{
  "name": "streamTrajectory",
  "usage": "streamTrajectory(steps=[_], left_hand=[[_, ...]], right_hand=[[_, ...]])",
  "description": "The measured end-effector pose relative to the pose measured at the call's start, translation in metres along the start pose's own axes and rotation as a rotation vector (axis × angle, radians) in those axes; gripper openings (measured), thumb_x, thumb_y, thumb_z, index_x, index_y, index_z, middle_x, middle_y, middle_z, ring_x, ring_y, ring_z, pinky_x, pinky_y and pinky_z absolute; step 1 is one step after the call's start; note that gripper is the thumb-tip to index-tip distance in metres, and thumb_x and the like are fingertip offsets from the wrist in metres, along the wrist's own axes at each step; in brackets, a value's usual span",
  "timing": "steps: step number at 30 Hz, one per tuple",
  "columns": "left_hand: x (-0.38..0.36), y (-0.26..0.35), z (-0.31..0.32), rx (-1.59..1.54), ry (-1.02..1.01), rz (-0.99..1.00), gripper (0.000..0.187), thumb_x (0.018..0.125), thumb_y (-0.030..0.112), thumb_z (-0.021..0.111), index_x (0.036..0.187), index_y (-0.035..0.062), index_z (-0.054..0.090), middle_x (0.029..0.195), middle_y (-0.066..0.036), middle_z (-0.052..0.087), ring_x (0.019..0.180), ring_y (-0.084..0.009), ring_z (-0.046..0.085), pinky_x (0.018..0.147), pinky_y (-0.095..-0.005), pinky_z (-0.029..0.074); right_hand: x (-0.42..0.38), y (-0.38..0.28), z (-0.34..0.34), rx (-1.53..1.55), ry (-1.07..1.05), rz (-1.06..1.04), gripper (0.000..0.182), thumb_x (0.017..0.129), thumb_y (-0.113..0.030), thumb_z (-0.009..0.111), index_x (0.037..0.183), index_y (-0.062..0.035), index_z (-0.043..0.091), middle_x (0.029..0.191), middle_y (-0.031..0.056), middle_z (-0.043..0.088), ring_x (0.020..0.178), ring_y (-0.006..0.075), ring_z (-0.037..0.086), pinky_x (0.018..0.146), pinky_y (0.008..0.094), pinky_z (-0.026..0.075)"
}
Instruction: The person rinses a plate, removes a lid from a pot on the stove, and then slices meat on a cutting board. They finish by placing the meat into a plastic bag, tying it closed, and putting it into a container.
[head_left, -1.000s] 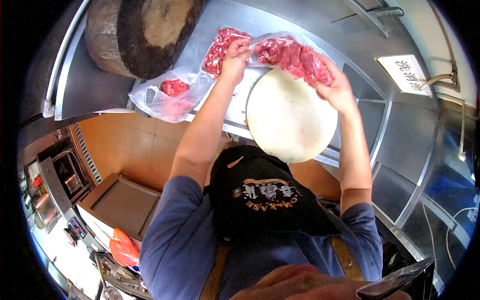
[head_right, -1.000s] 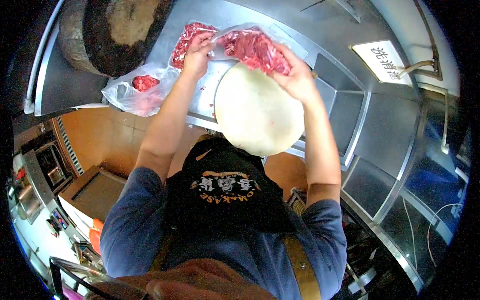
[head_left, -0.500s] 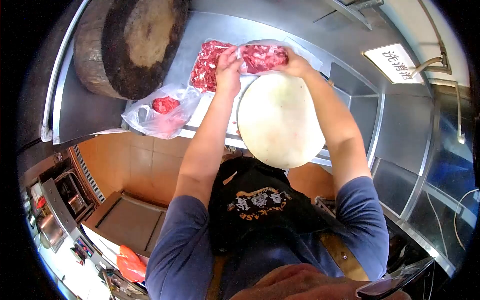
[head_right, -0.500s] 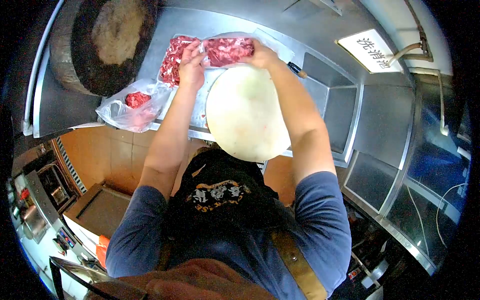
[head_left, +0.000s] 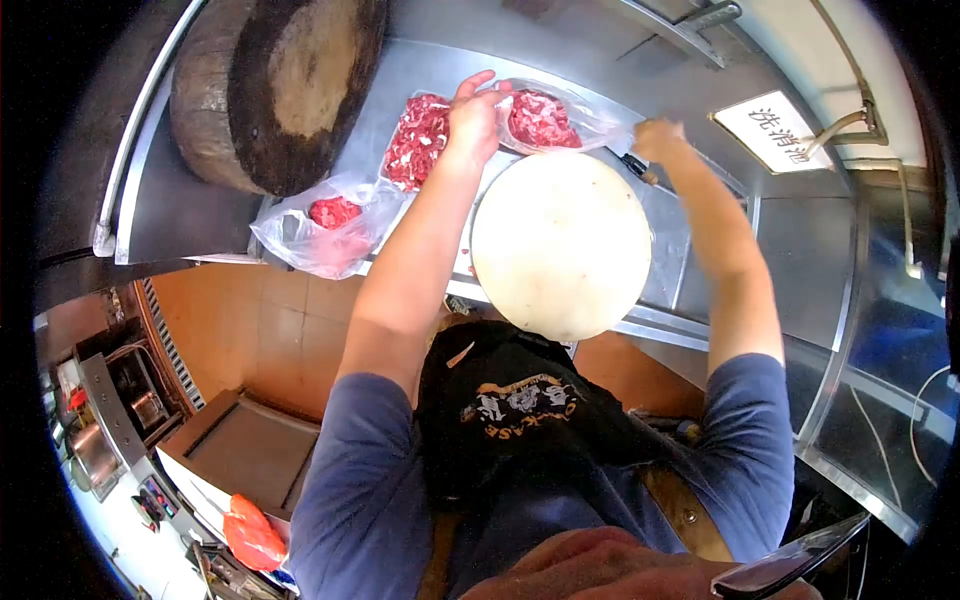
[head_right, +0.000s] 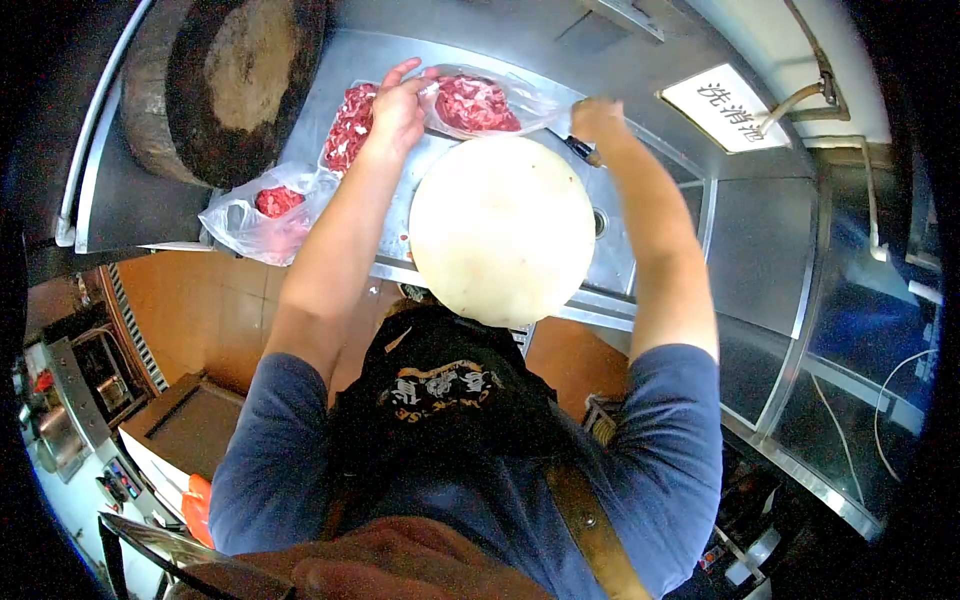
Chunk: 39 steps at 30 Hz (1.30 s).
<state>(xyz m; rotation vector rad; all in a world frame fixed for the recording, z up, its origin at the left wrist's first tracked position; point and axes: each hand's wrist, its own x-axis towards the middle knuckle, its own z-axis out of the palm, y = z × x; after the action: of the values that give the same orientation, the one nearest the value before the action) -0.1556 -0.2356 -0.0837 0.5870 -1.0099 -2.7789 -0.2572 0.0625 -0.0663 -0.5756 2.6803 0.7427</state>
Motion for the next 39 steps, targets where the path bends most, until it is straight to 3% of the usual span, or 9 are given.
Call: streamTrajectory(steps=[3,8,11,17,21,24,31,35,39], left_hand=[[0.008,-0.013,0.000,0.000,-0.014,0.032,0.047,0.088,-0.008,0.055,0.132,0.0039,0.046,0.122,-0.020,0.059,0.105,-0.0266,0.061,0.084,-0.0365,0.056],[0.001,-0.013,-0.008,0.095,0.007,0.011,0.048,0.086,-0.008,0.059,0.131,0.0034,0.048,0.116,-0.015,0.063,0.099,-0.0219,0.064,0.075,-0.0307,0.053],[-0.006,-0.009,-0.010,0.142,0.022,0.032,0.041,0.091,-0.007,0.053,0.129,0.0033,0.046,0.116,-0.017,0.063,0.105,-0.0236,0.063,0.084,-0.0341,0.056],[-0.008,-0.010,-0.019,0.153,0.014,0.012,0.041,0.090,-0.007,0.056,0.128,0.0053,0.048,0.113,-0.014,0.063,0.102,-0.0210,0.063,0.079,-0.0304,0.055],[-0.011,-0.011,-0.026,0.110,0.036,0.012,0.043,0.088,-0.005,0.058,0.129,0.0064,0.050,0.111,-0.011,0.064,0.096,-0.0186,0.062,0.075,-0.0289,0.051],[-0.012,-0.009,-0.031,0.076,0.021,0.014,0.044,0.088,-0.005,0.057,0.130,0.0062,0.049,0.109,-0.012,0.064,0.092,-0.0186,0.063,0.074,-0.0275,0.050],[-0.026,0.040,0.030,0.065,-0.094,0.002,0.042,0.090,-0.005,0.057,0.130,0.0027,0.047,0.108,-0.016,0.062,0.094,-0.0210,0.062,0.078,-0.0293,0.053],[-0.074,0.057,0.074,0.152,-0.341,-0.007,0.042,0.089,-0.006,0.059,0.129,0.0013,0.048,0.104,-0.015,0.064,0.087,-0.0182,0.062,0.077,-0.0287,0.053],[-0.106,0.081,0.071,0.369,-0.373,0.034,0.037,0.088,-0.004,0.061,0.123,0.0014,0.052,0.094,-0.010,0.067,0.078,-0.0127,0.059,0.072,-0.0272,0.050]], right_hand=[[0.016,-0.039,0.041,0.493,0.284,0.048,0.024,0.084,-0.024,0.059,0.102,-0.0139,0.071,0.099,0.0158,0.071,0.096,0.0367,0.067,0.083,0.0447,0.054],[0.044,-0.067,0.078,0.552,0.372,-0.043,0.046,0.084,-0.018,0.065,0.129,-0.0203,0.055,0.144,0.0088,0.049,0.116,0.0353,0.059,0.087,0.0474,0.053],[0.040,-0.053,0.053,0.707,0.672,0.165,0.054,0.083,-0.023,0.066,0.135,-0.0179,0.051,0.135,0.0130,0.056,0.119,0.0360,0.057,0.092,0.0487,0.050],[0.068,-0.042,0.020,0.603,-0.040,-0.236,0.052,0.078,-0.032,0.072,0.123,-0.0078,0.064,0.132,0.0172,0.059,0.121,0.0355,0.056,0.100,0.0407,0.045],[0.058,-0.026,0.003,0.600,-0.003,-0.251,0.051,0.076,-0.034,0.076,0.117,-0.0033,0.067,0.118,0.0172,0.068,0.110,0.0337,0.062,0.096,0.0397,0.047],[0.050,-0.010,0.025,1.510,-0.192,0.006,0.027,0.088,-0.024,0.070,0.109,-0.0075,0.066,0.098,0.0049,0.067,0.093,0.0180,0.062,0.085,0.0339,0.051],[-0.021,0.010,-0.070,2.145,0.339,0.010,0.017,0.088,-0.011,0.070,0.095,-0.0125,0.055,0.074,-0.0030,0.053,0.058,0.0096,0.047,0.056,0.0283,0.044],[-0.075,0.047,-0.063,2.496,0.220,-0.252,0.013,0.091,-0.002,0.064,0.100,-0.0076,0.056,0.075,0.0008,0.053,0.054,0.0086,0.036,0.050,0.0225,0.032],[-0.151,0.056,-0.085,2.370,0.316,-0.384,0.017,0.094,-0.002,0.060,0.110,-0.0057,0.057,0.098,0.0121,0.067,0.072,0.0116,0.058,0.055,0.0190,0.041]])
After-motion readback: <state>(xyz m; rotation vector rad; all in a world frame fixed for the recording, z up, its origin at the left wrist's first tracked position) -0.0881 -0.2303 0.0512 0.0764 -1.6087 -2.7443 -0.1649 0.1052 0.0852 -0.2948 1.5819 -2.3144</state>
